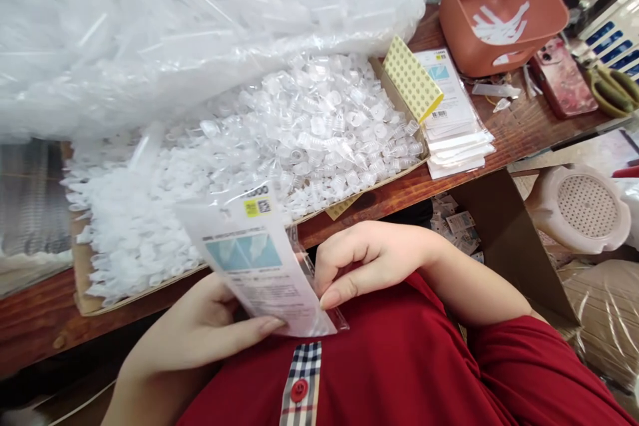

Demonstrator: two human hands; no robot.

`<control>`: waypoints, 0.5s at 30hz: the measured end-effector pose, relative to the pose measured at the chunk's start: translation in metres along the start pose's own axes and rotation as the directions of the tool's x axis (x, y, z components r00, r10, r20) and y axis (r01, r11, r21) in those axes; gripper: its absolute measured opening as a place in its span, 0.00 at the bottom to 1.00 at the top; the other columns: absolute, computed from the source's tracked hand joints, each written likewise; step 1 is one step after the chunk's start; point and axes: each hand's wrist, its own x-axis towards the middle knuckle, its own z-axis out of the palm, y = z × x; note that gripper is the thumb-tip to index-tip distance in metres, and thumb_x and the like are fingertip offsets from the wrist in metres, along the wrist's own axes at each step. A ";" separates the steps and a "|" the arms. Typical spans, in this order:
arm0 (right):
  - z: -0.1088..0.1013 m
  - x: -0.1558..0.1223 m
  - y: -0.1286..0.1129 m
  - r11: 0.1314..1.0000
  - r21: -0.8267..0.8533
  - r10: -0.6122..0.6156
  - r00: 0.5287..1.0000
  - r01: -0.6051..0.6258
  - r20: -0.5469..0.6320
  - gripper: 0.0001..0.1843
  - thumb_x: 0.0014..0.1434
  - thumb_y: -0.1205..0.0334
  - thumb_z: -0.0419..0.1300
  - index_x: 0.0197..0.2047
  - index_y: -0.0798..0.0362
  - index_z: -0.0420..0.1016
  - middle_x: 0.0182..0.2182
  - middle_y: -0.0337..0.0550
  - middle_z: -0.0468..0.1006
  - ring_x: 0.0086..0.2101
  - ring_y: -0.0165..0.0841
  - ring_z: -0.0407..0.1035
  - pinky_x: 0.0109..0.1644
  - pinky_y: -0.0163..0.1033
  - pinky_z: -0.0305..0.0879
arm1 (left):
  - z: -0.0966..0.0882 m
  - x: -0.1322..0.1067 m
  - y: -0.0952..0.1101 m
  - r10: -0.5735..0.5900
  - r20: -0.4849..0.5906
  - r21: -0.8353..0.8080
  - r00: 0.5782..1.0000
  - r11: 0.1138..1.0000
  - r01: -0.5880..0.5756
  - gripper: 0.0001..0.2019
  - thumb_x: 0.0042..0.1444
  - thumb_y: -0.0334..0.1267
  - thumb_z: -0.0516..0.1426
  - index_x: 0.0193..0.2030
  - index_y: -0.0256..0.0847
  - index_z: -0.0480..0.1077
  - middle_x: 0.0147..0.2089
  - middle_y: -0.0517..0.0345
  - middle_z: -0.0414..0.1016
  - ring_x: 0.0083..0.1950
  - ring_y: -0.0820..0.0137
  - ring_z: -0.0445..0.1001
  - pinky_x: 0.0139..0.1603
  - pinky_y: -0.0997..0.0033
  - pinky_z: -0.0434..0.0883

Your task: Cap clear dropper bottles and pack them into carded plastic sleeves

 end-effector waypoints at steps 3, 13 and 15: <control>-0.001 0.000 0.000 0.995 0.013 -0.097 0.993 0.098 -0.066 0.03 0.58 0.73 0.60 0.32 0.61 0.75 0.33 0.48 0.74 0.36 0.31 0.71 0.45 0.39 0.69 | 0.005 0.003 0.001 -0.105 -0.092 -0.309 0.990 0.948 0.072 0.17 0.49 0.28 0.66 0.43 0.54 0.79 0.41 0.65 0.85 0.41 0.69 0.81 0.44 0.75 0.75; -0.013 -0.039 -0.009 0.994 -0.038 -0.107 0.948 0.100 -0.301 0.05 0.58 0.64 0.63 0.34 0.56 0.78 0.42 0.48 0.74 0.43 0.36 0.70 0.50 0.43 0.66 | -0.002 0.020 -0.007 -0.044 0.278 -0.494 0.960 0.850 0.182 0.17 0.61 0.34 0.58 0.56 0.47 0.73 0.49 0.51 0.82 0.48 0.63 0.80 0.50 0.69 0.74; -0.025 -0.070 -0.032 0.989 -0.151 -0.053 0.947 0.005 -0.318 0.06 0.59 0.61 0.61 0.35 0.54 0.78 0.43 0.49 0.75 0.44 0.38 0.71 0.50 0.44 0.67 | -0.007 0.020 -0.005 -0.035 0.248 -0.369 0.968 0.921 0.128 0.18 0.63 0.33 0.54 0.59 0.50 0.71 0.56 0.52 0.77 0.56 0.61 0.76 0.58 0.65 0.69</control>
